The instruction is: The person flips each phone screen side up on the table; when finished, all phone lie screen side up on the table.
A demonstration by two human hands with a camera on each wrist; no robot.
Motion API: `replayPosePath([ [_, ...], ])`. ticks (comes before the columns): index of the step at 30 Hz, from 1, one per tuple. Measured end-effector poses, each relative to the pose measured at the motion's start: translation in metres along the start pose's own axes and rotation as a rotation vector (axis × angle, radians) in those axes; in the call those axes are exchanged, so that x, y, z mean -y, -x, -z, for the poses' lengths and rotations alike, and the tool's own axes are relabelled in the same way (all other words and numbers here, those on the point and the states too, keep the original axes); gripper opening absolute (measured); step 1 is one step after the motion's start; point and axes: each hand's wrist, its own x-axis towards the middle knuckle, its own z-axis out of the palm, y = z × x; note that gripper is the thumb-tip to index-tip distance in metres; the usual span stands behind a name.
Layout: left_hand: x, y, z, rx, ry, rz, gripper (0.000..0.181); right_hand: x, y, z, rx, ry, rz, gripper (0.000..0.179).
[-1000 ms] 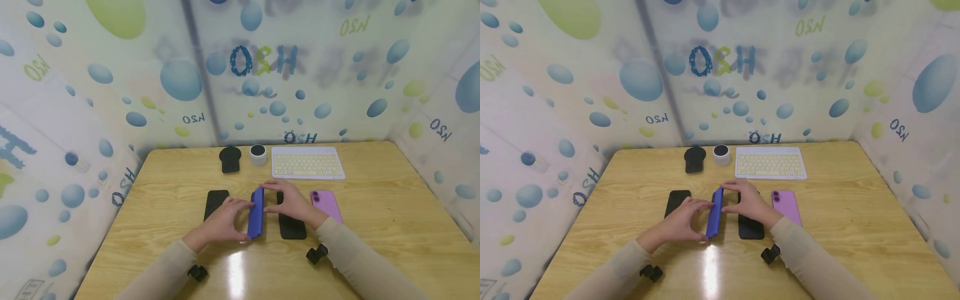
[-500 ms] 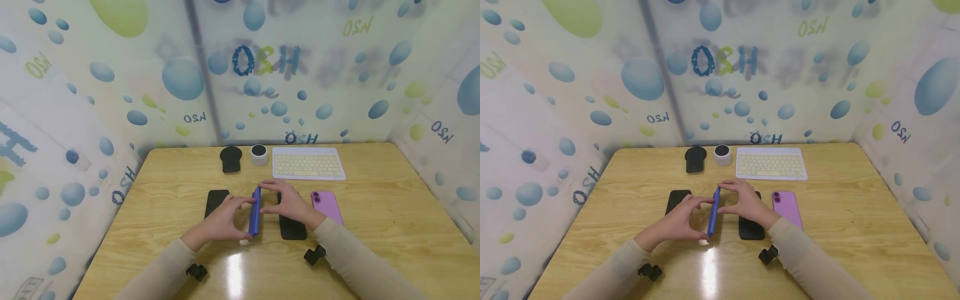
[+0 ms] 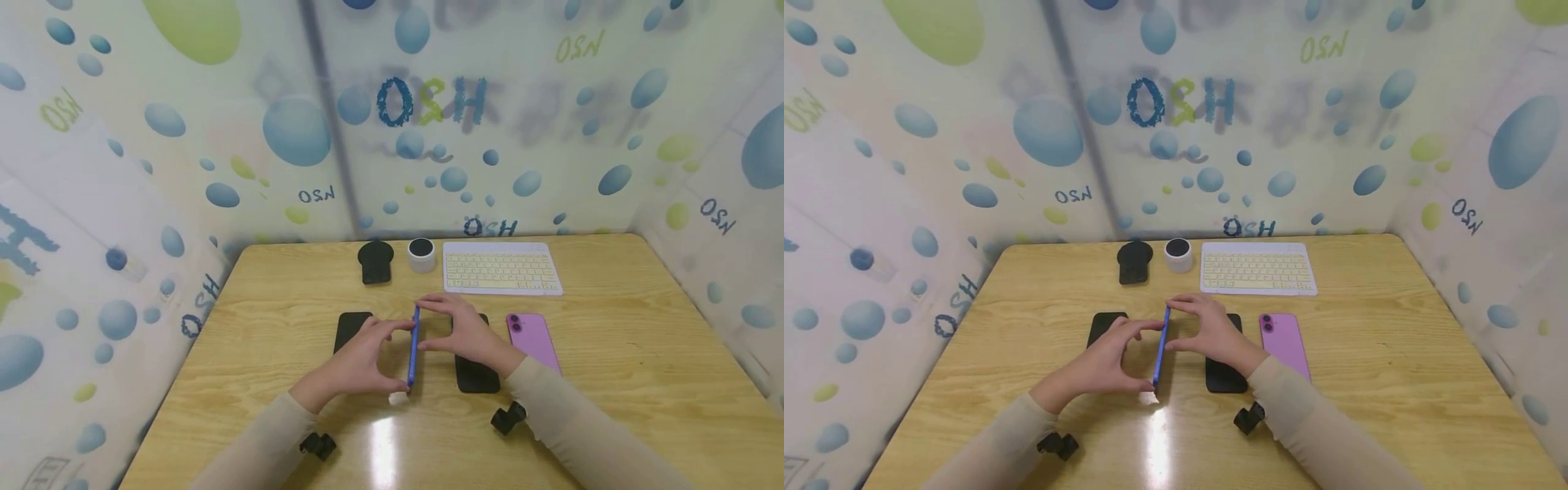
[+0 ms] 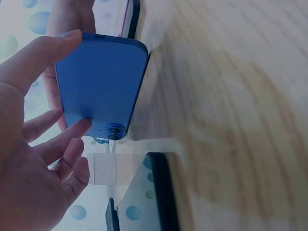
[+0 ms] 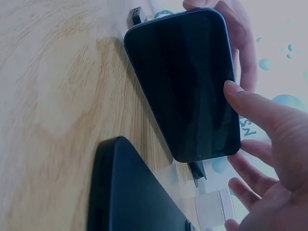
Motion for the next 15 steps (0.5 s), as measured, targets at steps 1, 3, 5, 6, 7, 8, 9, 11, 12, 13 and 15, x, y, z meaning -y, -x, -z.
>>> replayPosePath([
  [1, -0.0006, 0.0003, 0.0012, 0.002, -0.002, -0.002, 0.099, 0.0002, -0.0002, -0.0005, -0.003, 0.004, 0.003, 0.073],
  [3, -0.0013, 0.0009, 0.0033, 0.003, -0.004, -0.007, 0.098, -0.0001, -0.0014, -0.0019, -0.009, 0.008, 0.014, 0.073],
  [5, -0.0011, 0.0015, 0.0049, 0.003, -0.007, -0.011, 0.098, -0.0008, -0.0029, -0.0034, -0.017, 0.005, 0.027, 0.073],
  [6, -0.0005, 0.0017, 0.0054, 0.005, -0.009, -0.012, 0.098, -0.0009, -0.0038, -0.0040, -0.021, 0.001, 0.033, 0.072],
  [7, 0.0001, 0.0020, 0.0057, 0.007, -0.008, -0.015, 0.098, -0.0010, -0.0045, -0.0044, -0.024, -0.008, 0.035, 0.072],
  [8, 0.0008, 0.0023, 0.0059, 0.009, -0.005, -0.018, 0.098, -0.0016, -0.0051, -0.0051, -0.026, -0.011, 0.039, 0.072],
  [9, 0.0015, 0.0027, 0.0060, 0.010, -0.004, -0.022, 0.098, -0.0021, -0.0055, -0.0056, -0.028, -0.018, 0.040, 0.072],
  [11, 0.0029, 0.0036, 0.0062, 0.010, -0.008, -0.030, 0.098, -0.0028, -0.0060, -0.0061, -0.030, -0.025, 0.044, 0.072],
  [12, 0.0035, 0.0041, 0.0063, 0.007, -0.008, -0.036, 0.098, -0.0031, -0.0061, -0.0061, -0.030, -0.030, 0.048, 0.072],
  [13, 0.0040, 0.0045, 0.0066, 0.003, -0.009, -0.040, 0.098, -0.0038, -0.0063, -0.0063, -0.031, -0.032, 0.052, 0.073],
  [15, 0.0048, 0.0055, 0.0070, -0.006, -0.015, -0.044, 0.097, -0.0045, -0.0066, -0.0061, -0.027, -0.038, 0.056, 0.073],
])
